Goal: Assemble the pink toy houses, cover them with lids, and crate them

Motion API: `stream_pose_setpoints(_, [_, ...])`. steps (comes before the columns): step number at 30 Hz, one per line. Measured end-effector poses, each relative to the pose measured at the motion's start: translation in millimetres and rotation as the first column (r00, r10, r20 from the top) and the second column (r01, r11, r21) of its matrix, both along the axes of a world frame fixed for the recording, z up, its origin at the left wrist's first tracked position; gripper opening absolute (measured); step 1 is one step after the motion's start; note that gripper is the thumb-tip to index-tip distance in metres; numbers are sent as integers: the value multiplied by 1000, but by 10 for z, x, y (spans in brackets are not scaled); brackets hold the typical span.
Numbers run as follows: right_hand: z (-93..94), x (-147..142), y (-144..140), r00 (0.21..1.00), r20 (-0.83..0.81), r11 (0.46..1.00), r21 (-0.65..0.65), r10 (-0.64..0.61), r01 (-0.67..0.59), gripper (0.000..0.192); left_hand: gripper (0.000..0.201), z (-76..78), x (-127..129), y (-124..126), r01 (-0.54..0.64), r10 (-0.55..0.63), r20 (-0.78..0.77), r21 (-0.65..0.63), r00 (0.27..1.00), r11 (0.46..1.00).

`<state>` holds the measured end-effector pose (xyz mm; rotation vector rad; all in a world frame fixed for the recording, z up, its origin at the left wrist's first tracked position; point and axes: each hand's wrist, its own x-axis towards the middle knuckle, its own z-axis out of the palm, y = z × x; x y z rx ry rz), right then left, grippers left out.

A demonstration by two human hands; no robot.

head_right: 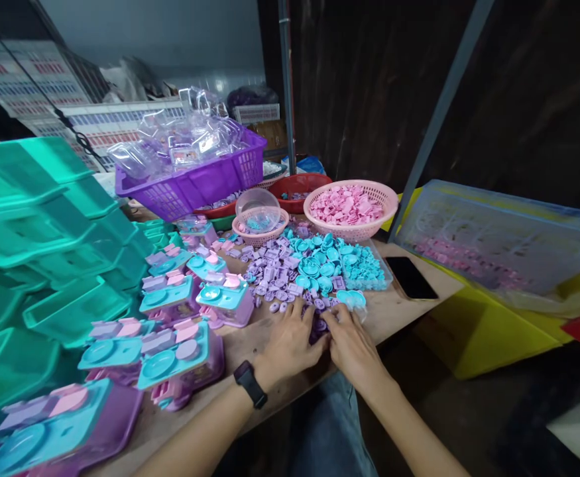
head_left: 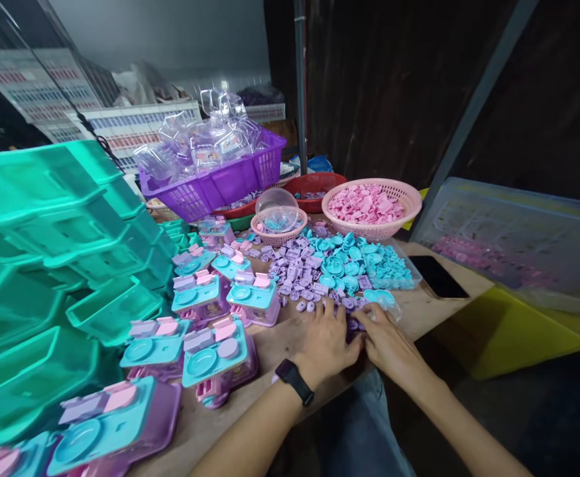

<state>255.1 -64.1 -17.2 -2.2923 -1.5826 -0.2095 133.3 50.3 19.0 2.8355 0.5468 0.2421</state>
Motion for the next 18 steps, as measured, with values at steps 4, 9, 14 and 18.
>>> stream_pose_setpoints(4, [-67,109,-45,996,-79,997,80,28,-21,27,67,15,-4,135,111,-110,-33,32,993,993])
stream_pose_setpoints(9, [-18,201,-116,959,-270,982,139,-91,132,31,54,-13,73,122,141,-139,-23,75,990,987])
stream_pose_setpoints(14, [30,199,-131,921,-344,944,202,-182,262,39,32,-154,195,-61,78,-85,31,183,996,980])
stream_pose_setpoints(18, [-83,307,-189,894,-411,937,208,-177,281,39,31,-242,311,-34,115,-135,42,316,990,942])
